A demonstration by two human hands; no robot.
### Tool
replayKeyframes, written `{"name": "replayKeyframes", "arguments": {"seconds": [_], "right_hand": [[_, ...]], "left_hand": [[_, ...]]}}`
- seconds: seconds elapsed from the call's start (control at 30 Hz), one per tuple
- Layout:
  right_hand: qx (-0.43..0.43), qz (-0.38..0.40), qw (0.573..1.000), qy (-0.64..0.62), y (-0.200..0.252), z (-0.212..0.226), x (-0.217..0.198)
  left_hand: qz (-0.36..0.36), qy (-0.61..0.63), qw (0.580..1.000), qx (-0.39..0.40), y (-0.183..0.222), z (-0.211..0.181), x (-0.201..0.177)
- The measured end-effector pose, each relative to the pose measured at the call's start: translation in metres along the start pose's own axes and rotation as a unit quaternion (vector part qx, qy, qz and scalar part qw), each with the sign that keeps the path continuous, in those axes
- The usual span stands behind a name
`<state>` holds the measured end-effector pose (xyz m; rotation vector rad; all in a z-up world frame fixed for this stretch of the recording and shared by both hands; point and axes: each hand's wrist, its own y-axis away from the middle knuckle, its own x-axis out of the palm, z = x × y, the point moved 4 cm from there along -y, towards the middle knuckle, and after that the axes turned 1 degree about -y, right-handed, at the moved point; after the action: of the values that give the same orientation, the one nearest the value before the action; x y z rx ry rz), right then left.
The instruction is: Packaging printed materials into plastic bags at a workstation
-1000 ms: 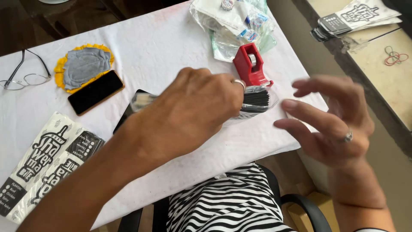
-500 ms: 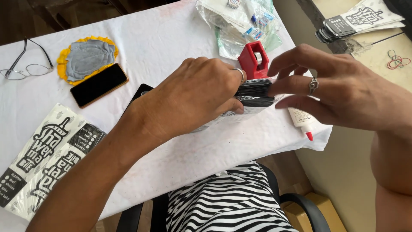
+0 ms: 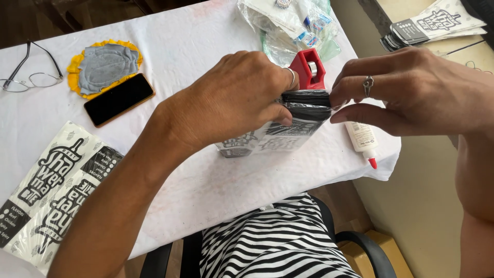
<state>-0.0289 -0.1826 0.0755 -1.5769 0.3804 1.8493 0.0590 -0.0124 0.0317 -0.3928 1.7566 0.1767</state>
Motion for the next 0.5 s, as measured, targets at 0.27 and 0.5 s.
{"name": "replayKeyframes", "arguments": {"seconds": [0.27,0.5], "right_hand": [[0.054,-0.016,0.998,0.03,-0.024,0.005,-0.006],[0.101,-0.024,0.994,0.045,-0.047,0.015,-0.01]], "left_hand": [[-0.313,-0.061,0.948,-0.014,0.038,-0.016,-0.013],[-0.482,0.023,0.826,-0.291,0.029,-0.074,0.078]]}}
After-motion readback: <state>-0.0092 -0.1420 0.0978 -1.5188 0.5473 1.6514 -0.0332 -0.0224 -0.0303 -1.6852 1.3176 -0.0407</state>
